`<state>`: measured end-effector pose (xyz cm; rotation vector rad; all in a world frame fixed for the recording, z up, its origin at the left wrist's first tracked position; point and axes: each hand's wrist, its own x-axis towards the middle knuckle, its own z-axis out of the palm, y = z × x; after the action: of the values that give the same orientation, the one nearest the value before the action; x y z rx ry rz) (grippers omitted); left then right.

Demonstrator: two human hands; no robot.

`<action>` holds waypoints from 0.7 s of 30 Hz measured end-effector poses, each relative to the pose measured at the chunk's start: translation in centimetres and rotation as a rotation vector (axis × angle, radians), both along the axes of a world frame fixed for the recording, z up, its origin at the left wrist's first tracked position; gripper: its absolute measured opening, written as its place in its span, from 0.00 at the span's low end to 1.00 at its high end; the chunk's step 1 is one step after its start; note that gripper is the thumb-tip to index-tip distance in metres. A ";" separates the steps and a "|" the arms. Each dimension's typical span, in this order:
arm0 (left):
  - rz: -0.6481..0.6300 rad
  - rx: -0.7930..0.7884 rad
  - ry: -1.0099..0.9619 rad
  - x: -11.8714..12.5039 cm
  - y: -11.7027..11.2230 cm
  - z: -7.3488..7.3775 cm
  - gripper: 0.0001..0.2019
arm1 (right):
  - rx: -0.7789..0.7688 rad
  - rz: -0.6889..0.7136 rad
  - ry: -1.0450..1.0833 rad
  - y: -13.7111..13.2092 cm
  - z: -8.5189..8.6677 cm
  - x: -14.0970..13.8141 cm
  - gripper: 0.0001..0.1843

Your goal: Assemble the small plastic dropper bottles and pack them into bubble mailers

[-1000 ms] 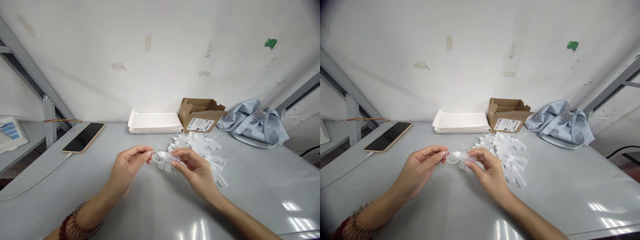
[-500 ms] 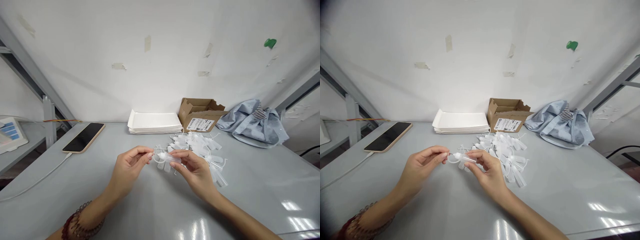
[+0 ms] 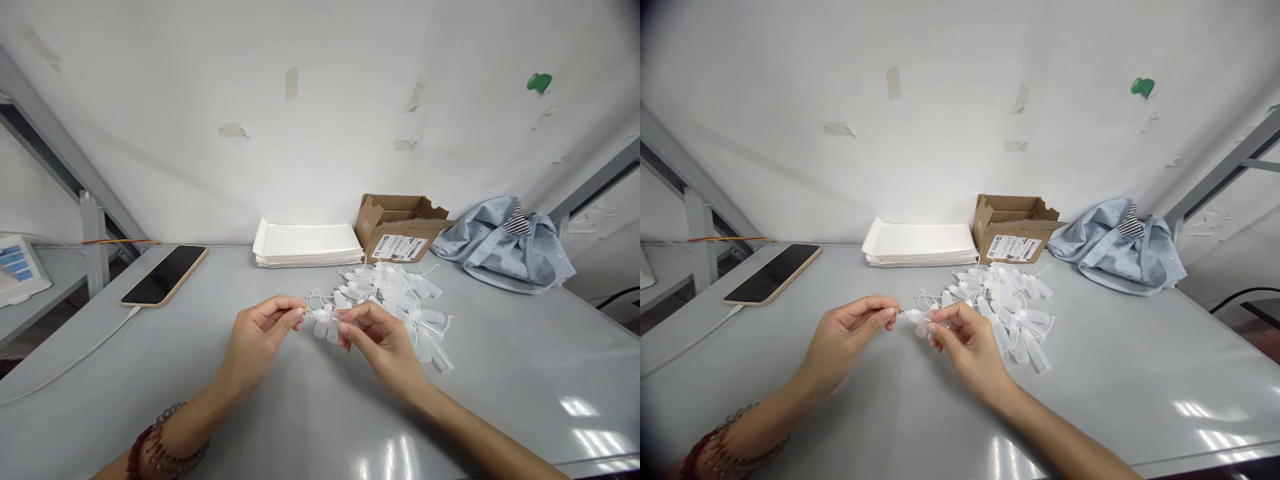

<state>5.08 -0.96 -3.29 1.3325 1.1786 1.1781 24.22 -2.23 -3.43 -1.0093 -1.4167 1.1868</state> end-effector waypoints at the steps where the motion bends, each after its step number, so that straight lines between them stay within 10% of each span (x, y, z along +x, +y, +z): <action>1: -0.011 -0.020 -0.026 0.0 0.0 0.0 0.06 | -0.031 0.010 0.022 0.1 0.0 0.0 0.10; 21: -0.238 -0.334 -0.416 -0.3 0.6 0.7 0.06 | -0.209 0.276 -0.009 -0.3 1.3 -0.1 0.17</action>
<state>4.81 -0.38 -2.63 0.8923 0.8425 0.9747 24.16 -2.52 -2.10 -0.9820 -1.4954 1.5596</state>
